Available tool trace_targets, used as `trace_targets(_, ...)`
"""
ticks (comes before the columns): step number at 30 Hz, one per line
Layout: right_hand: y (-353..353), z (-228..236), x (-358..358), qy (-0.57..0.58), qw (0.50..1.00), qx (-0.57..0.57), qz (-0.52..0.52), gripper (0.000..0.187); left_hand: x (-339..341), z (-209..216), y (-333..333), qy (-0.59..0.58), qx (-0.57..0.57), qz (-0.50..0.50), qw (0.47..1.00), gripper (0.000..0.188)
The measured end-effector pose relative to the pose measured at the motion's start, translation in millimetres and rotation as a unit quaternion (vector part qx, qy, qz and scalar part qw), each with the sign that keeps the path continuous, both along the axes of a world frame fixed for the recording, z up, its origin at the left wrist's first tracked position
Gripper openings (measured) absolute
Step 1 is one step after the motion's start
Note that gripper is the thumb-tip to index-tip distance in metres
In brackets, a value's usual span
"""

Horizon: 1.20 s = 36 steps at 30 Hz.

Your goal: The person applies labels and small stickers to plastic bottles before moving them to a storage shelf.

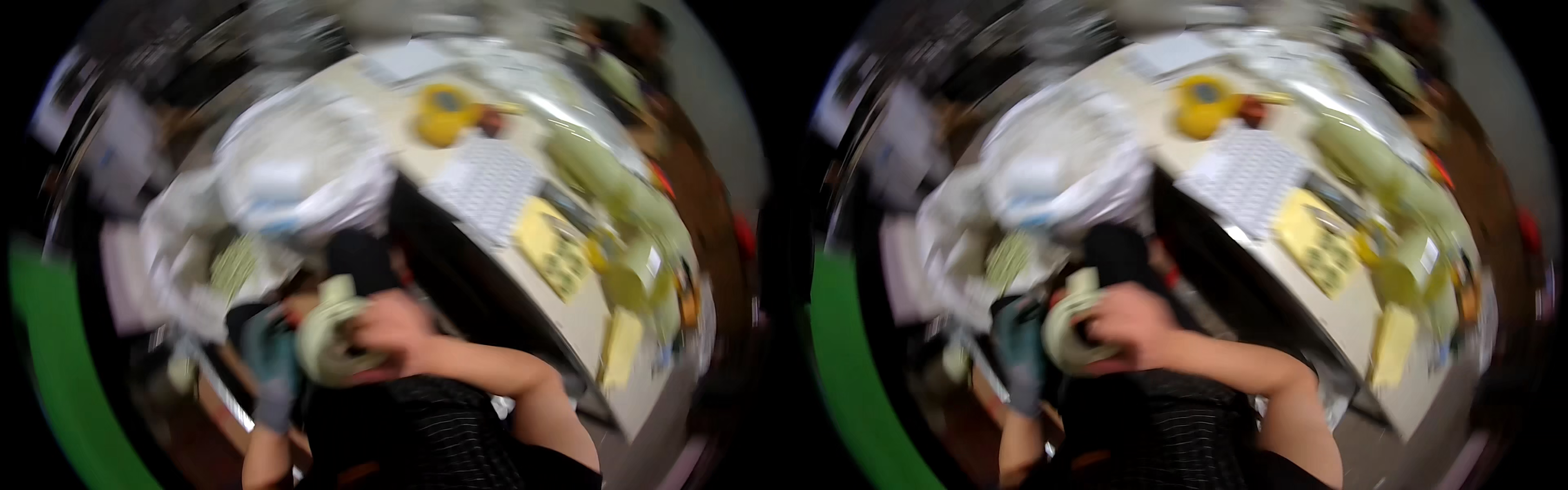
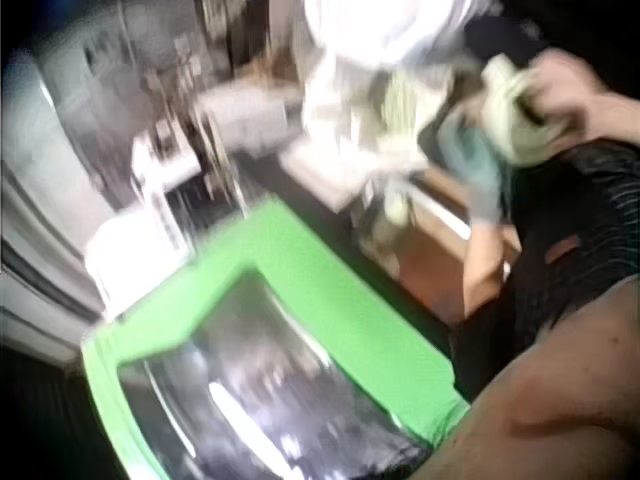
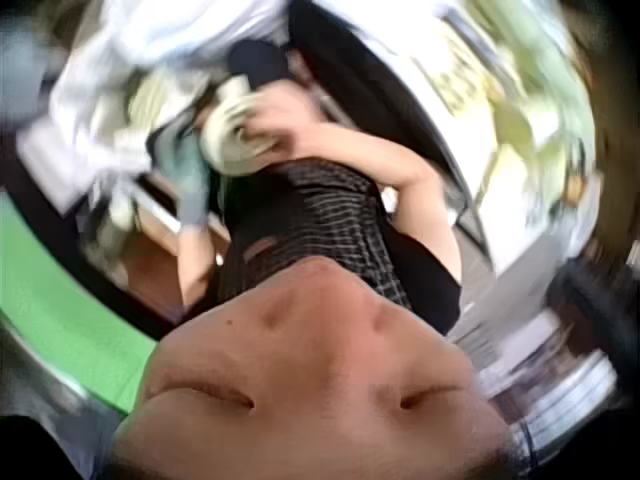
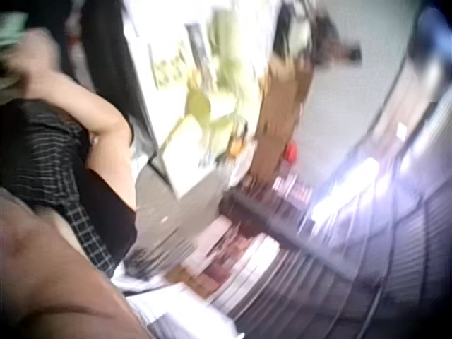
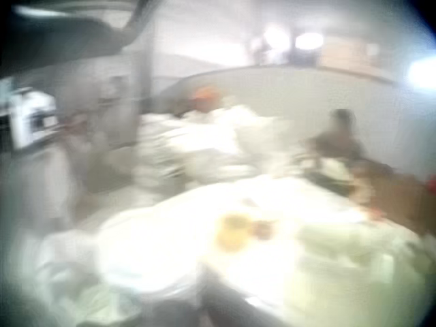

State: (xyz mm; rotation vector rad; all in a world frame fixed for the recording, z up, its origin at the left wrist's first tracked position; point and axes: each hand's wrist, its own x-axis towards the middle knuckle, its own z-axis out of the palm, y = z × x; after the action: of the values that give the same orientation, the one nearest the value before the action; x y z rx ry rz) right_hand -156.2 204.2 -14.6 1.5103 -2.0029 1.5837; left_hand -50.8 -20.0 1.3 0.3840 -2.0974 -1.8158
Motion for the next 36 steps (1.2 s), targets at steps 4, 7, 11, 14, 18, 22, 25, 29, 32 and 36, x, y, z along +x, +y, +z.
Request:
trace_targets(4, 97, 23, 22, -0.264, 0.935, 0.199, -0.127, 0.092, 24, -10, 38, 0.040, -0.355, -0.191, 0.914, 0.062)
trace_targets(7, 108, 12, 49, -0.580, 0.786, 0.211, -0.040, 0.093, 30, -8, 11, 0.070, -0.291, -0.206, 0.932, 0.054)
trace_targets(11, 82, 41, 30, -0.310, 0.903, 0.297, 0.002, 0.083, -58, -29, -70, 0.047, -0.065, 0.062, 0.995, 0.069)
trace_targets(14, 61, 60, 26, -0.064, 0.926, 0.372, 0.003, 0.095, -111, -60, -118, -0.100, -0.099, 0.026, 0.990, 0.073)
trace_targets(18, 51, 58, 30, -0.060, 0.898, 0.437, -0.004, 0.110, -115, -90, -105, -0.132, -0.259, 0.052, 0.955, 0.070)
trace_targets(22, 44, 47, 32, -0.170, 0.858, 0.484, 0.017, 0.124, -90, -60, -95, -0.004, -0.324, 0.098, 0.941, 0.043)
trace_targets(25, 44, 48, 28, -0.195, 0.852, 0.484, 0.029, 0.128, -83, -59, -101, 0.033, -0.391, 0.106, 0.914, 0.026)
trace_targets(29, 49, 48, 32, -0.284, 0.836, 0.470, 0.017, 0.127, -78, -59, -100, -0.002, -0.386, 0.075, 0.919, 0.024)
trace_targets(32, 57, 39, 39, -0.358, 0.828, 0.431, 0.008, 0.127, -85, -56, -93, -0.061, -0.290, 0.102, 0.950, 0.023)
trace_targets(36, 62, 34, 48, -0.365, 0.832, 0.417, 0.001, 0.128, -90, -63, -96, 0.016, -0.420, 0.113, 0.900, 0.024)
